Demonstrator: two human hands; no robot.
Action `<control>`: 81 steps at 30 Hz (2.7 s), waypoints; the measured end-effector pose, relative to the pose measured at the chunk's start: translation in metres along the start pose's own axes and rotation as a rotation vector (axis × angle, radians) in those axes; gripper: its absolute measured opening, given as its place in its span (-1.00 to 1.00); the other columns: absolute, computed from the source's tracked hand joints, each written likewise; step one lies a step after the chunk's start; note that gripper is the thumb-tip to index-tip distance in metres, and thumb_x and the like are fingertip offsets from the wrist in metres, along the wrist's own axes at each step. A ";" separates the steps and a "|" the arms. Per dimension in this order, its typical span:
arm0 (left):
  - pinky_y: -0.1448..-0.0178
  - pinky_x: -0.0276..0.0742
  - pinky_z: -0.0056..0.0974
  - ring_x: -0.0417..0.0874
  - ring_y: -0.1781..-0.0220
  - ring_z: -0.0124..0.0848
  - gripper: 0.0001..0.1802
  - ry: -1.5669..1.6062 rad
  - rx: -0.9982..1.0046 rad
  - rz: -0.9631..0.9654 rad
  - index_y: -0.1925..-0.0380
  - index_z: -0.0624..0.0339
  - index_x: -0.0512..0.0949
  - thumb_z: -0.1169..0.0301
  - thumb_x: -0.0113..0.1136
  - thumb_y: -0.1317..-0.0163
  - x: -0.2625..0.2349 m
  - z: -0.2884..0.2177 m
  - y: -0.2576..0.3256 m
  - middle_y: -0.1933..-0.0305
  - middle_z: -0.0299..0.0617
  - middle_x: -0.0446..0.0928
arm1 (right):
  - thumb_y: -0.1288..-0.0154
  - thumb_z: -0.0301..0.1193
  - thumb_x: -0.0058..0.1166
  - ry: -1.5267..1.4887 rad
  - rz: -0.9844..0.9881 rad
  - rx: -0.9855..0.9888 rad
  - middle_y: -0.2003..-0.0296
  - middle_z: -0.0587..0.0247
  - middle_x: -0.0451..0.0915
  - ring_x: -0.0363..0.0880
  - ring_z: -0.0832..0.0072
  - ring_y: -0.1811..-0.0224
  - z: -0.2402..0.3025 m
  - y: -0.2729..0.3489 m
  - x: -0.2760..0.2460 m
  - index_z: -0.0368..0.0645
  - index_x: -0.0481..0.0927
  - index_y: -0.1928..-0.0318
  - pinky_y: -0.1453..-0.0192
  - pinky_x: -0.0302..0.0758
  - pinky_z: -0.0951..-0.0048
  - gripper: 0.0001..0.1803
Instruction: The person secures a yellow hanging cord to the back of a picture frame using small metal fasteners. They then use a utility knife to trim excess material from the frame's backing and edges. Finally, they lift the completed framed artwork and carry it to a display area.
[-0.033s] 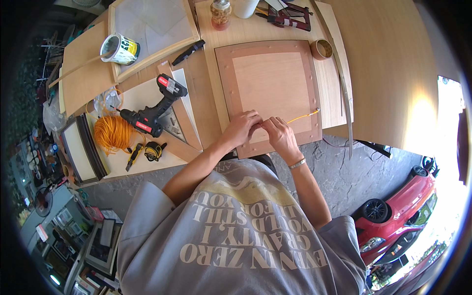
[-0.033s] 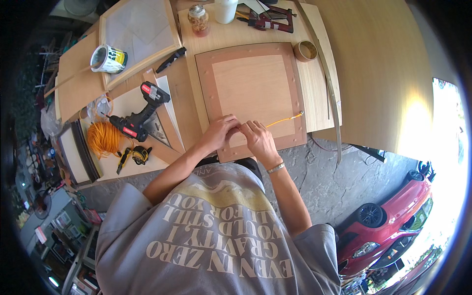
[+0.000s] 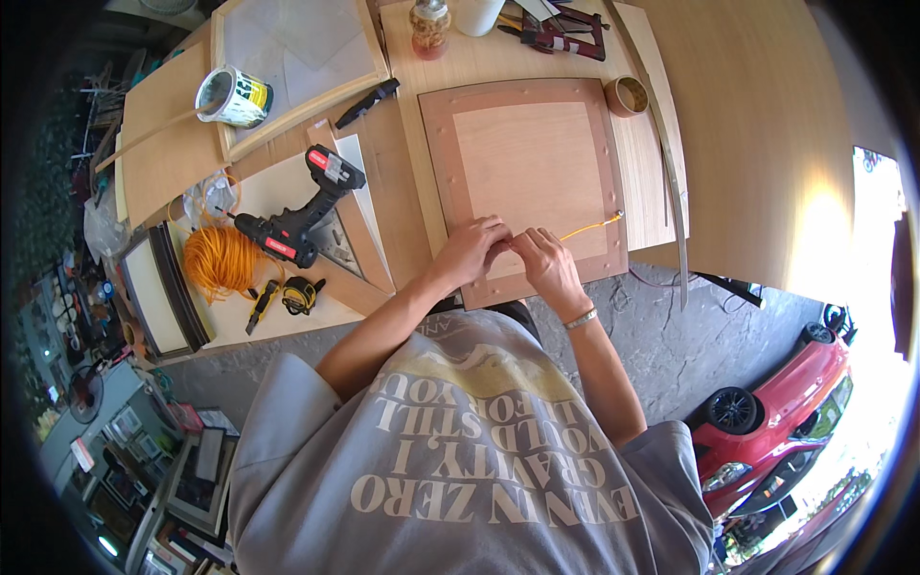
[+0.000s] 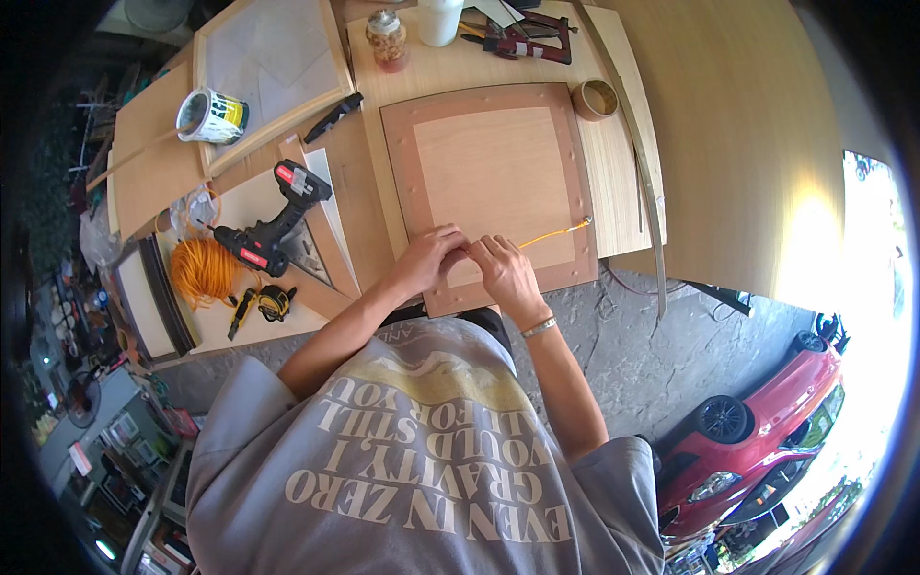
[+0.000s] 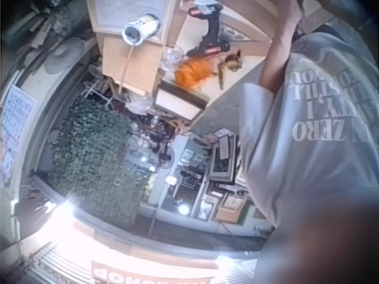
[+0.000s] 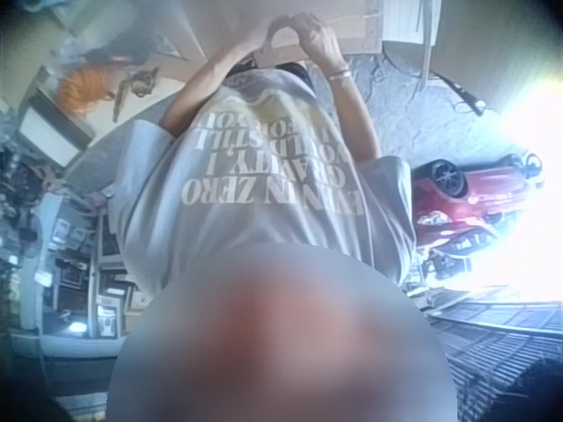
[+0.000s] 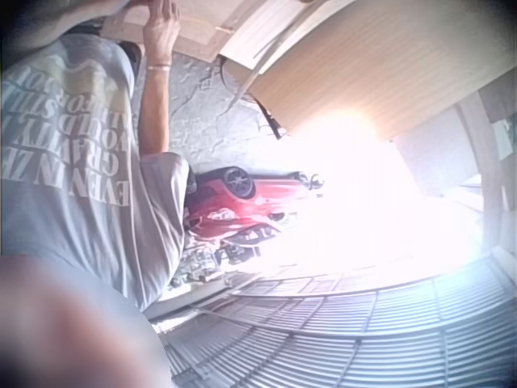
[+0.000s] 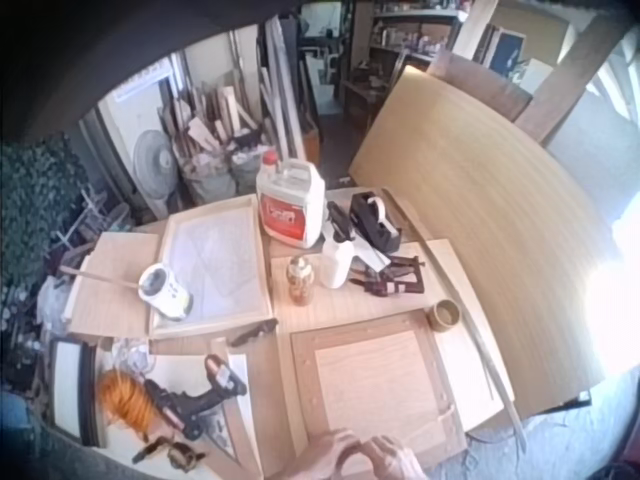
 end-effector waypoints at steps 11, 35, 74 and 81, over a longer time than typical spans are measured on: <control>0.15 0.68 -0.29 0.75 0.30 -0.38 -0.60 0.627 -0.678 0.997 0.21 0.23 0.58 0.09 0.01 -0.48 0.022 0.044 -0.030 0.26 -0.10 0.73 | -0.15 -0.55 0.07 0.019 -0.015 -0.096 0.34 0.22 0.54 0.54 0.22 0.23 0.000 0.008 0.002 -0.16 0.54 0.23 0.10 0.55 0.22 -0.85; 0.22 0.59 -0.31 0.69 0.32 -0.41 -0.82 0.324 -0.352 -0.233 0.28 0.30 0.69 0.40 0.42 -0.25 -0.010 0.015 0.015 0.34 -0.16 0.65 | -0.37 -0.48 0.10 -0.282 0.111 0.210 0.34 -0.06 0.61 0.60 -0.08 0.28 -0.023 -0.015 0.003 -0.27 0.54 0.26 0.21 0.52 0.08 -0.91; -0.14 0.46 -0.01 0.58 -0.05 -0.14 -0.56 -0.356 -0.050 -0.194 0.20 0.18 0.61 0.01 0.35 -0.25 -0.012 -0.017 -0.004 0.08 -0.16 0.56 | -0.41 -0.42 0.17 0.085 -0.415 0.643 0.29 0.06 0.63 0.66 0.18 0.23 -0.161 0.069 -0.115 -0.23 0.60 0.19 0.11 0.55 0.15 -0.88; -0.21 0.48 0.02 0.52 -0.20 0.00 -0.67 -0.413 -0.170 -0.426 0.15 0.22 0.58 0.20 0.38 -0.28 0.005 -0.025 -0.040 -0.14 0.00 0.49 | -0.33 -0.33 0.25 0.363 -0.474 0.141 -0.08 0.12 0.55 0.55 0.05 -0.07 -0.229 -0.079 -0.138 -0.11 0.60 0.00 -0.11 0.48 0.02 -0.72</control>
Point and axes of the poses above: each hand's wrist, its own y-axis away from the middle knuckle, its own x-axis out of the palm, z = x × y, the point moved 5 cm from there along -y, towards the middle knuckle
